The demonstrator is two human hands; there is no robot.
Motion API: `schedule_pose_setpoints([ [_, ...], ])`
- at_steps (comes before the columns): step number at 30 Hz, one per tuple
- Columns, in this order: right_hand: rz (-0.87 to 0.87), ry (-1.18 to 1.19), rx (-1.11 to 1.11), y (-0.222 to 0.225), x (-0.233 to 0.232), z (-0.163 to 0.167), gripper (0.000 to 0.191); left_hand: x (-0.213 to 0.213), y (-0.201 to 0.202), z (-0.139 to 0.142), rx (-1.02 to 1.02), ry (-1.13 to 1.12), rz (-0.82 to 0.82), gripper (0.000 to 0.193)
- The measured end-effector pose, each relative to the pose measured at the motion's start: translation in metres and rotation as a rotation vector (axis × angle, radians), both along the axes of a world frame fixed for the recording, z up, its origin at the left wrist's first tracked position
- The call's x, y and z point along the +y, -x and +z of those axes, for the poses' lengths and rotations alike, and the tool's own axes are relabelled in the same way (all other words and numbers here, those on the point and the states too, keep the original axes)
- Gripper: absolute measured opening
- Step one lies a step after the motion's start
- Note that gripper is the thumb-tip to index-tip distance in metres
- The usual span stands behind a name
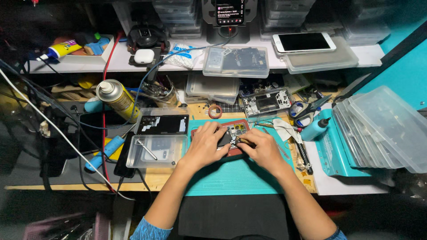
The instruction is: The person works on a disassembled smartphone motherboard clamped in a red holder on a repair bench. They use a pen-shaped tool, likely a soldering iron, on the board, reposition small components with their fingers, and hold the board steady while applying the tool to different spots.
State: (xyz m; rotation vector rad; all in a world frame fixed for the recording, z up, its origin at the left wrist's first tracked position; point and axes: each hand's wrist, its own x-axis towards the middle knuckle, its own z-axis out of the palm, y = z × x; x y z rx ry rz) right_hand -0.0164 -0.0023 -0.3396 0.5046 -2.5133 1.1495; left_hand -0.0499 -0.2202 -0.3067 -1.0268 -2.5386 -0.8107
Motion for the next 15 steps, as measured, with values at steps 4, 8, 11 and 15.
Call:
schedule_pose_setpoints([
  [4,0.008,0.02,-0.013,0.0002,0.0006,-0.0002,0.02,0.0013,-0.0002,0.0009,0.004,0.006,0.002,0.052],
  [8,0.014,0.008,-0.005,0.0006,0.0005,0.0014,0.02,0.0022,-0.0004,0.0021,0.006,0.023,0.005,0.054],
  [11,0.014,0.006,-0.008,0.0003,0.0004,0.0023,0.02,0.0037,0.0001,0.0024,0.018,0.033,0.005,0.054],
  [15,0.012,0.002,-0.02,-0.0009,0.0004,0.0031,0.02,0.0052,-0.0009,0.0027,0.048,0.038,0.003,0.054],
])
